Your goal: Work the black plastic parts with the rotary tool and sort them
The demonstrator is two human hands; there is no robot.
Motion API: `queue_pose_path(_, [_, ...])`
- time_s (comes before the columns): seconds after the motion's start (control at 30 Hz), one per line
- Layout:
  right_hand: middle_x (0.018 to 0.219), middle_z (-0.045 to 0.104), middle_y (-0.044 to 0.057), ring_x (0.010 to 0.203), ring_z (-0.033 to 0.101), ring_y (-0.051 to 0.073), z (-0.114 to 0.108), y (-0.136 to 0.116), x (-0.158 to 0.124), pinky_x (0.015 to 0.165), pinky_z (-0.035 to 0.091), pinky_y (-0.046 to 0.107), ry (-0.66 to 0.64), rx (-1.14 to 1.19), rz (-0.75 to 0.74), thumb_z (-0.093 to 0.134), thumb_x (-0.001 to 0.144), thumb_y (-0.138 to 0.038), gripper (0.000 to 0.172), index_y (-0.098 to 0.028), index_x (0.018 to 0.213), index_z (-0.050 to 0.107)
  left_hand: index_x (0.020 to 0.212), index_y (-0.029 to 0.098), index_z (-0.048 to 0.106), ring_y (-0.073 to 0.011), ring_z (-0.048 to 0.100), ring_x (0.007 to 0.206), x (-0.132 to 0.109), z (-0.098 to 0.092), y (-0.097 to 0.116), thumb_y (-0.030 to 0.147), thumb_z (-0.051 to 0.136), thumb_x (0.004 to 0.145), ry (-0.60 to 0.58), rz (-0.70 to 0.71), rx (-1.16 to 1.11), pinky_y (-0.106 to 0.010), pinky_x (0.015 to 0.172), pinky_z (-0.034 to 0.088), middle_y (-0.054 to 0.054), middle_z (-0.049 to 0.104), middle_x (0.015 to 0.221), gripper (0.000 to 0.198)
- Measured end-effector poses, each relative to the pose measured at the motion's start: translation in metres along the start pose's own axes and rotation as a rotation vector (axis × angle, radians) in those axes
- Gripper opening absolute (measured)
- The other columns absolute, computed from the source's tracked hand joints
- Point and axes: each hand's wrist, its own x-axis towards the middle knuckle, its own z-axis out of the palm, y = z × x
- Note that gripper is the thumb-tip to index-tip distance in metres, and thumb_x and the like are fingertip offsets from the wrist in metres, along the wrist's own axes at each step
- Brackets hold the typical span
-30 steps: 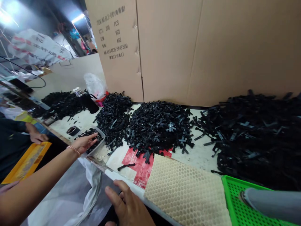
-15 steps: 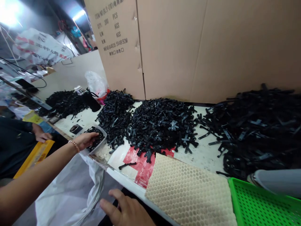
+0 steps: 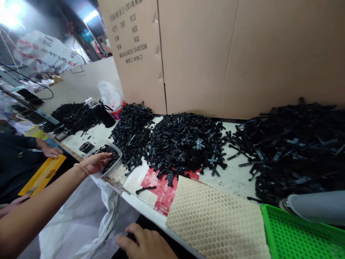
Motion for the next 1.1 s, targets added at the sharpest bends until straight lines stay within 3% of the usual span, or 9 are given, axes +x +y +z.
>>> queue_pose_path(0.23, [0.120, 0.056, 0.007, 0.081, 0.066, 0.024, 0.004, 0.001, 0.001, 0.064, 0.061, 0.035, -0.095, 0.000, 0.018, 0.074, 0.087, -0.023, 0.056, -0.025, 0.132, 0.039, 0.063, 0.011, 0.056, -0.0036, 0.034, 0.039, 0.002, 0.004, -0.005, 0.013, 0.075, 0.068, 0.043, 0.090, 0.072, -0.012, 0.033, 0.016, -0.001, 0.055, 0.058, 0.019])
queue_pose_path(0.43, [0.111, 0.058, 0.003, 0.082, 0.065, 0.023, 0.012, 0.002, 0.001, 0.063, 0.056, 0.029, -0.120, 0.058, 0.034, 0.071, 0.089, -0.040, 0.046, -0.027, 0.125, 0.046, 0.057, 0.012, 0.057, -0.0063, 0.029, 0.041, 0.002, 0.001, -0.009, 0.023, 0.082, 0.060, 0.158, 0.280, 0.253, -0.019, 0.038, 0.019, 0.001, 0.050, 0.052, 0.027])
queue_pose_path(0.6, [0.113, 0.058, 0.002, 0.085, 0.064, 0.023, 0.017, 0.003, -0.001, 0.066, 0.055, 0.030, -0.167, 0.086, 0.056, 0.070, 0.088, -0.039, 0.046, -0.029, 0.127, 0.047, 0.080, 0.017, 0.070, -0.0149, 0.048, 0.057, 0.000, -0.002, -0.013, 0.029, 0.077, 0.066, 0.316, 0.540, 0.418, -0.023, 0.051, 0.031, 0.002, 0.055, 0.059, 0.019])
queue_pose_path(0.7, [0.112, 0.058, 0.002, 0.087, 0.063, 0.022, 0.014, 0.003, -0.001, 0.070, 0.054, 0.029, -0.192, 0.098, 0.051, 0.070, 0.090, -0.040, 0.044, -0.028, 0.127, 0.048, 0.087, 0.021, 0.074, -0.0178, 0.054, 0.067, 0.003, -0.003, -0.016, 0.026, 0.073, 0.069, 0.318, 0.652, 0.512, -0.024, 0.058, 0.034, 0.001, 0.061, 0.066, 0.019])
queue_pose_path(0.87, [0.113, 0.059, 0.001, 0.091, 0.063, 0.023, 0.005, 0.001, 0.000, 0.073, 0.055, 0.032, -0.235, 0.125, 0.065, 0.068, 0.091, -0.039, 0.041, -0.029, 0.127, 0.049, 0.091, 0.019, 0.076, -0.0199, 0.058, 0.072, 0.012, -0.005, -0.023, 0.025, 0.070, 0.074, 0.296, 0.678, 0.560, -0.025, 0.064, 0.039, -0.003, 0.067, 0.073, 0.019])
queue_pose_path(1.1, [0.110, 0.061, 0.001, 0.090, 0.062, 0.023, 0.007, 0.001, 0.002, 0.071, 0.054, 0.031, -0.277, 0.118, 0.063, 0.067, 0.091, -0.040, 0.038, -0.027, 0.124, 0.053, 0.096, 0.017, 0.073, -0.0179, 0.061, 0.083, 0.017, -0.006, -0.028, 0.029, 0.071, 0.073, 0.284, 0.614, 0.417, -0.022, 0.070, 0.043, -0.004, 0.070, 0.088, 0.025])
